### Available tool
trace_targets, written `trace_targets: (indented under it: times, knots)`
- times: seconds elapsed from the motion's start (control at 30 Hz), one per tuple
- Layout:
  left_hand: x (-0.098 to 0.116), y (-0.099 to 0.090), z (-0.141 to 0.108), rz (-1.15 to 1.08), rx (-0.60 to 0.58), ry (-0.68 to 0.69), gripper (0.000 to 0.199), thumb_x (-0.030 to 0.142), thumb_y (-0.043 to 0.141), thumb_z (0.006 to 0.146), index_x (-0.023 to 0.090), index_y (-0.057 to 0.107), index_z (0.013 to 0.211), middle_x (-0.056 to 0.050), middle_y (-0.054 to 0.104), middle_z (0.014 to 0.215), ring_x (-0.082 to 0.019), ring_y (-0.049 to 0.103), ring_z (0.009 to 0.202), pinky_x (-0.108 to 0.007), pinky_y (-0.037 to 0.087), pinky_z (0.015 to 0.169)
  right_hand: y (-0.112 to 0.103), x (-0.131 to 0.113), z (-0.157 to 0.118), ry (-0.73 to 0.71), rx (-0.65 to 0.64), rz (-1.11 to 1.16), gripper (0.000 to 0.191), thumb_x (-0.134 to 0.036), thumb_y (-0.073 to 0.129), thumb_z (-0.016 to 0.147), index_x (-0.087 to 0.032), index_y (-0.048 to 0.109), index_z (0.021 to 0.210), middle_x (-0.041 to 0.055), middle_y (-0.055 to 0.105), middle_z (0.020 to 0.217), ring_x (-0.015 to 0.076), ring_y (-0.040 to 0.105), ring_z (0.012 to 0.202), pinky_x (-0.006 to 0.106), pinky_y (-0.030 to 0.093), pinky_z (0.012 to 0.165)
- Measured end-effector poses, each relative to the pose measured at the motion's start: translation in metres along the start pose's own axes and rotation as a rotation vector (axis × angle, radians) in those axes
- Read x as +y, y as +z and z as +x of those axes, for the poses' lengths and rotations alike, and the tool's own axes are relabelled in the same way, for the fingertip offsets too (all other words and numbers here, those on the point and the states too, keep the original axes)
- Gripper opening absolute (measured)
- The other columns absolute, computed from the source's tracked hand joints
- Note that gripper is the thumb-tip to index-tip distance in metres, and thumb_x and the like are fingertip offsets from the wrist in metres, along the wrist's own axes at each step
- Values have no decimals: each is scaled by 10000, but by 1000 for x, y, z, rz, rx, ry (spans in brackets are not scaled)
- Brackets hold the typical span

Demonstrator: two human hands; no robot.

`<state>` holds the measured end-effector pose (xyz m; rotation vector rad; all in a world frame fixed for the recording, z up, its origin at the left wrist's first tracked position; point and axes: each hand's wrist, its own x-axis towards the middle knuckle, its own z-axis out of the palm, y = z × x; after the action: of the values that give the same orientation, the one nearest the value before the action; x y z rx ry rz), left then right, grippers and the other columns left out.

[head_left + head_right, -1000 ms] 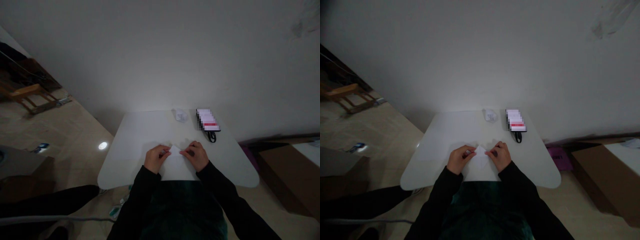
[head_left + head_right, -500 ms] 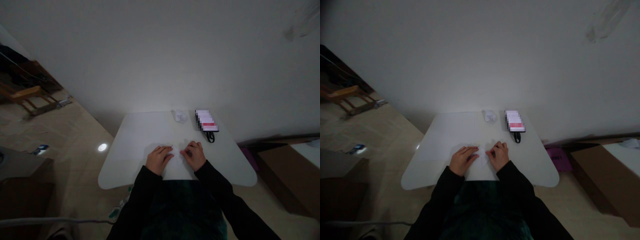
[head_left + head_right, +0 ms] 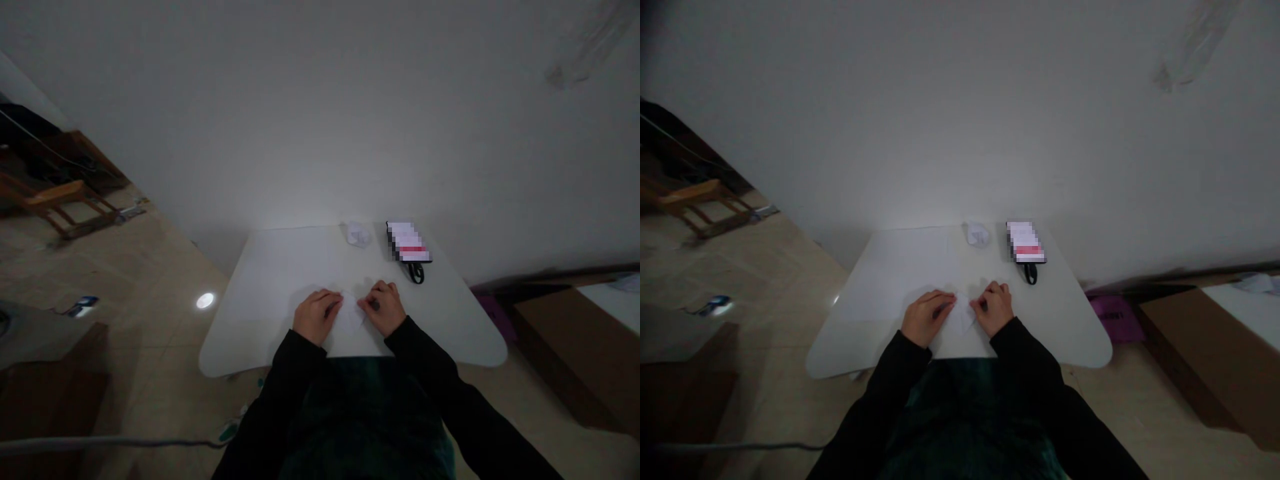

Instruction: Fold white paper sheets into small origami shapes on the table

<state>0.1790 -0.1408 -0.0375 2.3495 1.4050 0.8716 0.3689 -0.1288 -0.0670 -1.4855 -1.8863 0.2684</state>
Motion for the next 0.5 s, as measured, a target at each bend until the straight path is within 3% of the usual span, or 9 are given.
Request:
trace_targets:
  times: [0.37, 0.5]
  knots:
    - [0, 4, -2, 99, -15, 71, 260, 168, 484, 843, 267, 649, 1019, -18, 612, 1097, -158, 568, 919, -325, 499, 820, 0, -3, 2, 0, 43, -9, 210, -279, 635, 714, -185, 575, 536, 62, 547, 686, 215, 474, 722, 399, 399, 727]
    - [1, 3, -2, 104, -20, 45, 266, 172, 482, 844, 269, 645, 1029, -15, 617, 1084, -161, 565, 958, -314, 506, 826, -10, -7, -9, -45, 79, 50, 120, -291, 569, 782, -179, 608, 761, 74, 559, 798, 222, 495, 780, 386, 418, 719]
